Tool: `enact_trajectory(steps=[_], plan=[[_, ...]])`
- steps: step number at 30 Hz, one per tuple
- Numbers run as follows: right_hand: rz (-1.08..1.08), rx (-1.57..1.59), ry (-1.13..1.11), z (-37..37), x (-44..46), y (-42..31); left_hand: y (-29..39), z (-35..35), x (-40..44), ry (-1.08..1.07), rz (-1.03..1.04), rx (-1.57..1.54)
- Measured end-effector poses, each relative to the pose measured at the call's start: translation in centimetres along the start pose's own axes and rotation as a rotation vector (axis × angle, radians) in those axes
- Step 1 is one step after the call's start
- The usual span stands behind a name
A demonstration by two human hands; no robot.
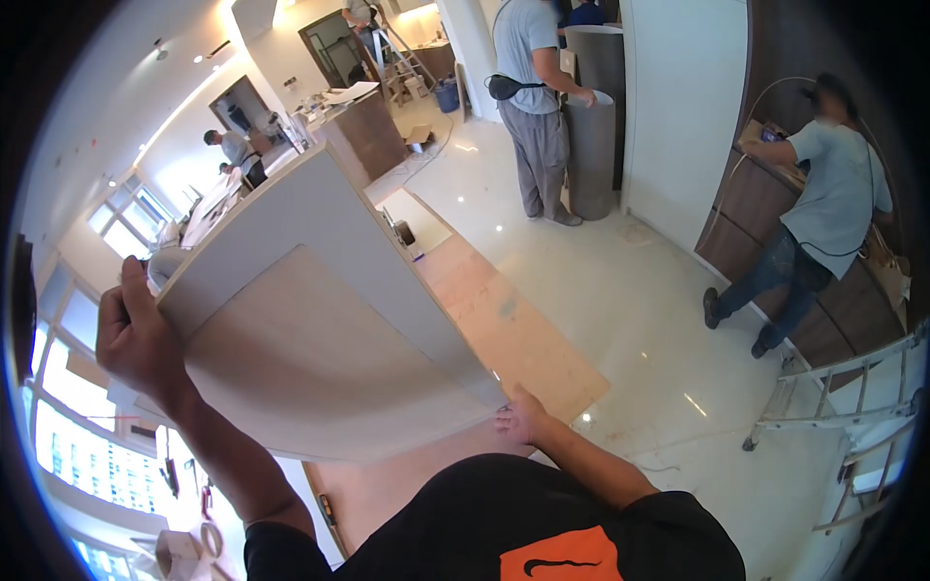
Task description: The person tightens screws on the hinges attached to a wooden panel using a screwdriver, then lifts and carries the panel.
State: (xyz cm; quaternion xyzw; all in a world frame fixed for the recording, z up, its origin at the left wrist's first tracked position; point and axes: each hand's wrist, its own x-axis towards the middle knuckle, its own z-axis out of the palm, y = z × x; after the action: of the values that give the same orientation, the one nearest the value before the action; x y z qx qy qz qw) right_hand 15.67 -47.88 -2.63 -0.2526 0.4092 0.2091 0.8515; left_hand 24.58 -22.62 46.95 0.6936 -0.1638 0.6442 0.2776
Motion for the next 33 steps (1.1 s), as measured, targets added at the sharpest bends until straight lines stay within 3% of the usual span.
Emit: enact_trajectory(steps=[2,5,10,12,15,18,21,23,26,30,31,33], plan=[[-0.043,-0.095,0.050,0.8,-3.8,-0.7,0.0,0.2,-0.1,0.003,0.011,-0.031],[-0.574,-0.469,0.125,0.8,-5.3,-1.4,-0.9,-0.5,-0.2,-0.029,0.008,-0.027],[-1.381,-0.605,0.104,6.5,-14.4,-4.7,0.4,-0.9,-0.8,-0.011,-0.012,0.000],[-1.565,-0.615,-0.150,9.3,-19.5,-6.0,0.8,-1.0,-1.0,0.020,0.019,-0.011],[-1.845,-0.854,-0.351,11.7,-23.5,-7.7,2.0,-1.3,-1.4,0.066,0.071,-0.010],[-2.068,-0.968,-0.397,14.3,-26.3,-7.9,2.7,-2.4,-1.7,0.085,0.054,0.021],[-1.900,-0.777,-0.497,15.7,-27.2,-6.5,3.3,-3.8,-2.2,0.083,0.023,0.066],[-1.910,-0.682,-0.537,15.9,-27.1,-6.2,3.0,-5.3,-2.7,0.042,0.007,0.108],[-1.832,-0.594,-0.578,15.5,-27.0,-5.6,2.5,-6.3,-3.8,0.168,0.074,-0.047],[-1.792,-0.602,-0.602,15.2,-26.7,-5.9,-2.2,-7.6,-4.1,0.365,0.062,0.108],[-1.782,-0.602,-0.603,14.9,-26.5,-5.8,-4.9,-9.1,-4.6,0.319,0.084,0.243],[-1.765,-0.588,-0.594,14.9,-26.5,-5.4,-7.6,-11.1,-5.7,0.331,-0.058,0.386]])
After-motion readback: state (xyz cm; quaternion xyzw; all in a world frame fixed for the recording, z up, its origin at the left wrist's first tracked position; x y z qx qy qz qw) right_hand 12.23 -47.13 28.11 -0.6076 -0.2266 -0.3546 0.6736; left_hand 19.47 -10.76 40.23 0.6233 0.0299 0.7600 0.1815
